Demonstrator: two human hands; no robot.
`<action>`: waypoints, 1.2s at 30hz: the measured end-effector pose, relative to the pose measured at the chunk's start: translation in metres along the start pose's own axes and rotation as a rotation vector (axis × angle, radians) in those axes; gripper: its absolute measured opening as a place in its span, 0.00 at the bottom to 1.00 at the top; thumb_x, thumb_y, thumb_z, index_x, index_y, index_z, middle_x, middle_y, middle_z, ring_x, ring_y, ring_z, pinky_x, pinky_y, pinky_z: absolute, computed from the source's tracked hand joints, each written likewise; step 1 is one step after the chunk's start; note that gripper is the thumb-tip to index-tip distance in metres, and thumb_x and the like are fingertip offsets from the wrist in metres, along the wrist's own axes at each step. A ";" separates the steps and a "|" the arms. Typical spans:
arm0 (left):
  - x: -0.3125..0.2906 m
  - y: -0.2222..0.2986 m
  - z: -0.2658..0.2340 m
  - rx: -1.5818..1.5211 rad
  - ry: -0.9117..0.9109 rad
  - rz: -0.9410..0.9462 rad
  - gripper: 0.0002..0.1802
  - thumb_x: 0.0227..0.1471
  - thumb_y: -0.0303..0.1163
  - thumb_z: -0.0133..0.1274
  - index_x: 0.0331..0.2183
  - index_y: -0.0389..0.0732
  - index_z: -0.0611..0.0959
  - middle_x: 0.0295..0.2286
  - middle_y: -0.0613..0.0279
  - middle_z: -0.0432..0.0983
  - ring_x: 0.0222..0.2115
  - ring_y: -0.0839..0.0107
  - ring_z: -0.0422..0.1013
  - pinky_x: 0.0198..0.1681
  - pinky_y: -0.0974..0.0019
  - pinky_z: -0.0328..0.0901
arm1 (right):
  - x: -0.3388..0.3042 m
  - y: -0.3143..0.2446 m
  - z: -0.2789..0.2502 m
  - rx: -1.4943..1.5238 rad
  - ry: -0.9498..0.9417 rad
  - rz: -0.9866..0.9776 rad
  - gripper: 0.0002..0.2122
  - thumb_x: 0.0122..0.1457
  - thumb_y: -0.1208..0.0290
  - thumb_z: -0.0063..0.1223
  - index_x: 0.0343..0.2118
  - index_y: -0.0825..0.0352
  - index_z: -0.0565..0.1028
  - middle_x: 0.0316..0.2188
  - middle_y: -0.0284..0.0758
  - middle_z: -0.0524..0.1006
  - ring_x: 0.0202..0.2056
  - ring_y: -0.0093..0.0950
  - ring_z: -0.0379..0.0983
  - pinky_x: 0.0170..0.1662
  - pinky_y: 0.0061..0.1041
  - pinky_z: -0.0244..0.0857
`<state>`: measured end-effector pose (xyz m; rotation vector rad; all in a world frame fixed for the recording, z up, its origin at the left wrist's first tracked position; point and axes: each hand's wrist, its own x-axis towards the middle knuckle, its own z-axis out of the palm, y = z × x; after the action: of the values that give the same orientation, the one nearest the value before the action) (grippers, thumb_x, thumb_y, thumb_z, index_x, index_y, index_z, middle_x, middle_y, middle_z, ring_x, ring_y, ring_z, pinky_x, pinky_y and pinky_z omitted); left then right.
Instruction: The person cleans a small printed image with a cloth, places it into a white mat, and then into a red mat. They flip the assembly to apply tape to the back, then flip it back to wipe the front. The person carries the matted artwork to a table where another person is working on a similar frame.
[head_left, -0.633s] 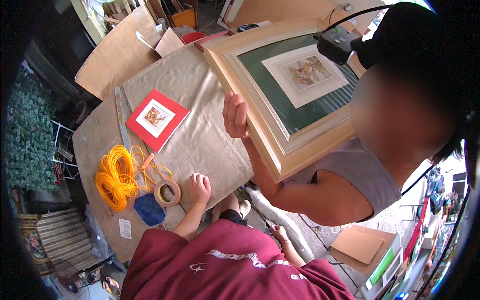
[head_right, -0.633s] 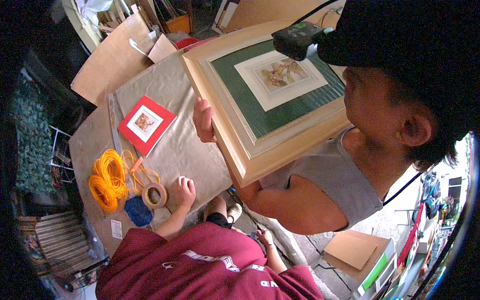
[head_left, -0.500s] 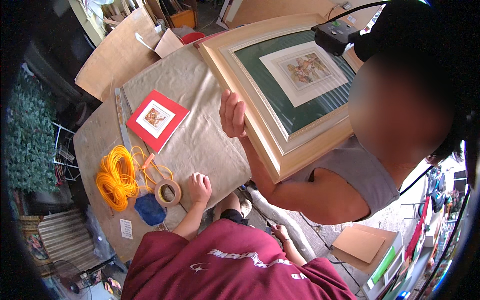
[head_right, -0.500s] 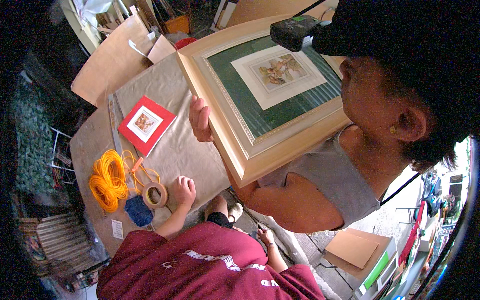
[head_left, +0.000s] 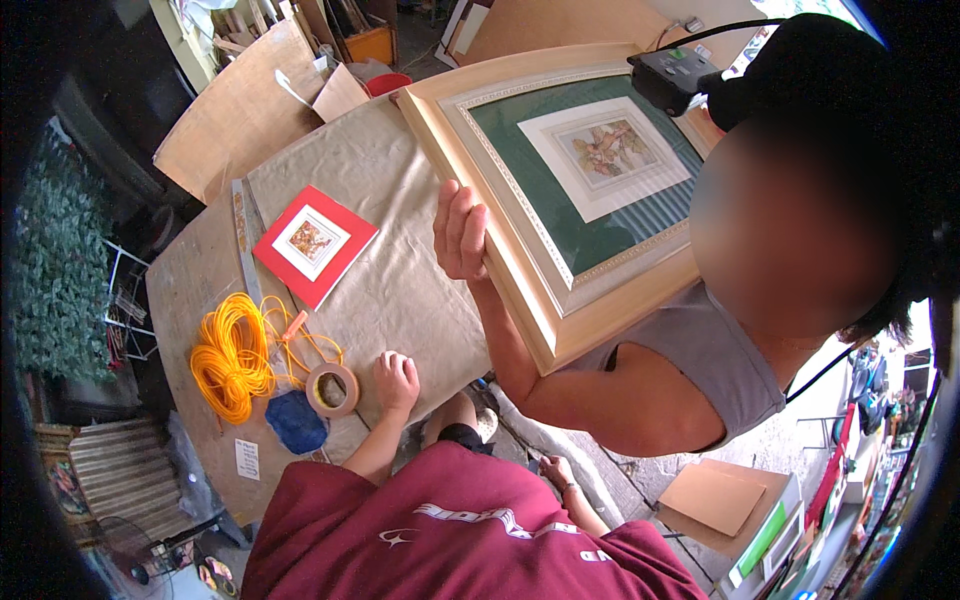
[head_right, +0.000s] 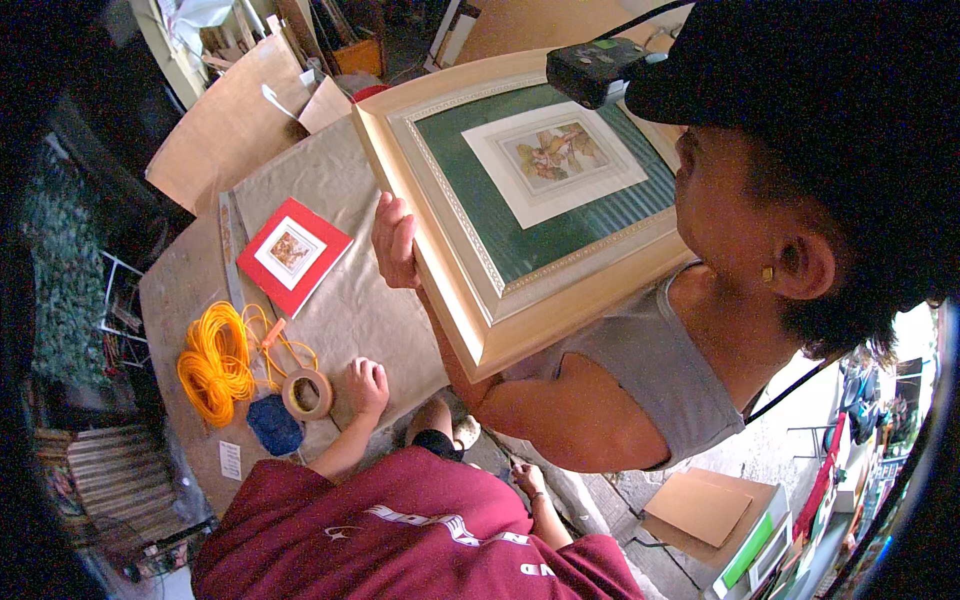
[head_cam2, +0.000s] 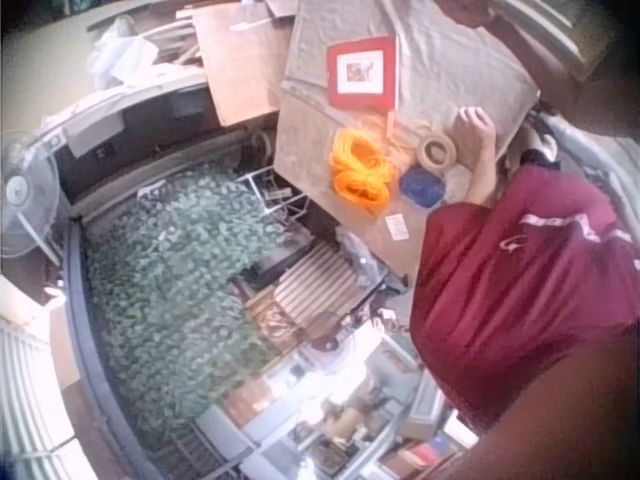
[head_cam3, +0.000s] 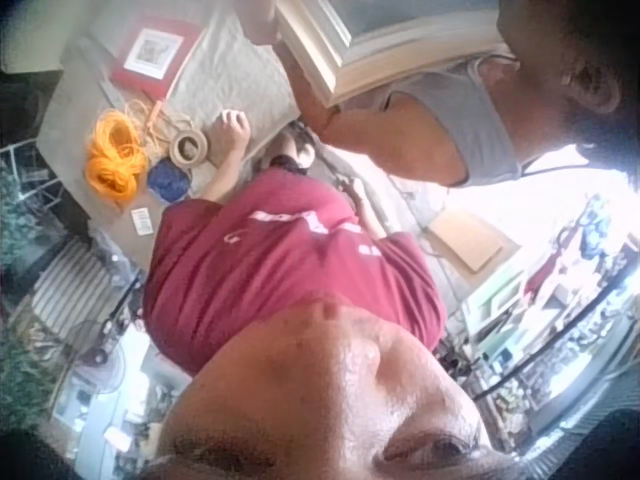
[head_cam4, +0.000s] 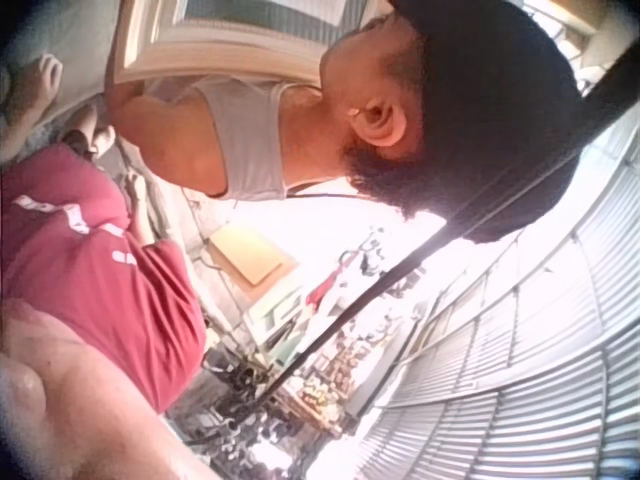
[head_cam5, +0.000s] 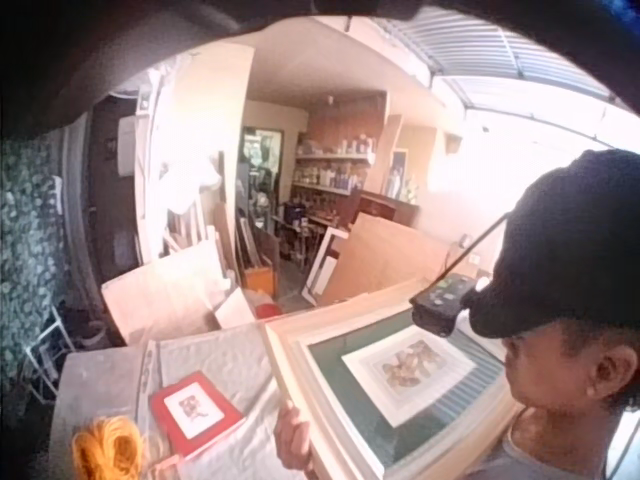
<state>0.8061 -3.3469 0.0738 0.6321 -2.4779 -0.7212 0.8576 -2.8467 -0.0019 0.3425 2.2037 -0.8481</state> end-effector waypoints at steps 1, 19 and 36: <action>0.000 0.001 -0.002 0.003 -0.004 -0.003 0.07 0.58 0.32 0.55 0.33 0.40 0.78 0.39 0.50 0.74 0.42 0.47 0.70 0.47 0.46 0.66 | 0.001 0.000 0.002 0.036 -0.008 0.006 0.20 0.69 0.58 0.55 0.28 0.72 0.81 0.23 0.35 0.81 0.25 0.23 0.77 0.31 0.28 0.71; 0.000 0.001 -0.006 0.016 0.008 0.042 0.06 0.57 0.31 0.56 0.34 0.41 0.77 0.38 0.51 0.74 0.41 0.48 0.70 0.46 0.46 0.66 | 0.005 0.003 0.007 -0.006 -0.023 0.035 0.20 0.69 0.57 0.54 0.30 0.72 0.83 0.26 0.36 0.84 0.27 0.27 0.81 0.33 0.30 0.73; 0.004 0.007 -0.013 0.019 -0.015 0.049 0.06 0.59 0.32 0.54 0.34 0.40 0.76 0.38 0.50 0.73 0.41 0.47 0.70 0.45 0.45 0.66 | 0.003 0.001 0.008 0.048 -0.034 0.074 0.19 0.70 0.58 0.54 0.36 0.72 0.83 0.29 0.37 0.85 0.28 0.25 0.81 0.34 0.29 0.73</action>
<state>0.8081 -3.3486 0.0885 0.5732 -2.5081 -0.6873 0.8609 -2.8516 -0.0084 0.4272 2.1292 -0.8619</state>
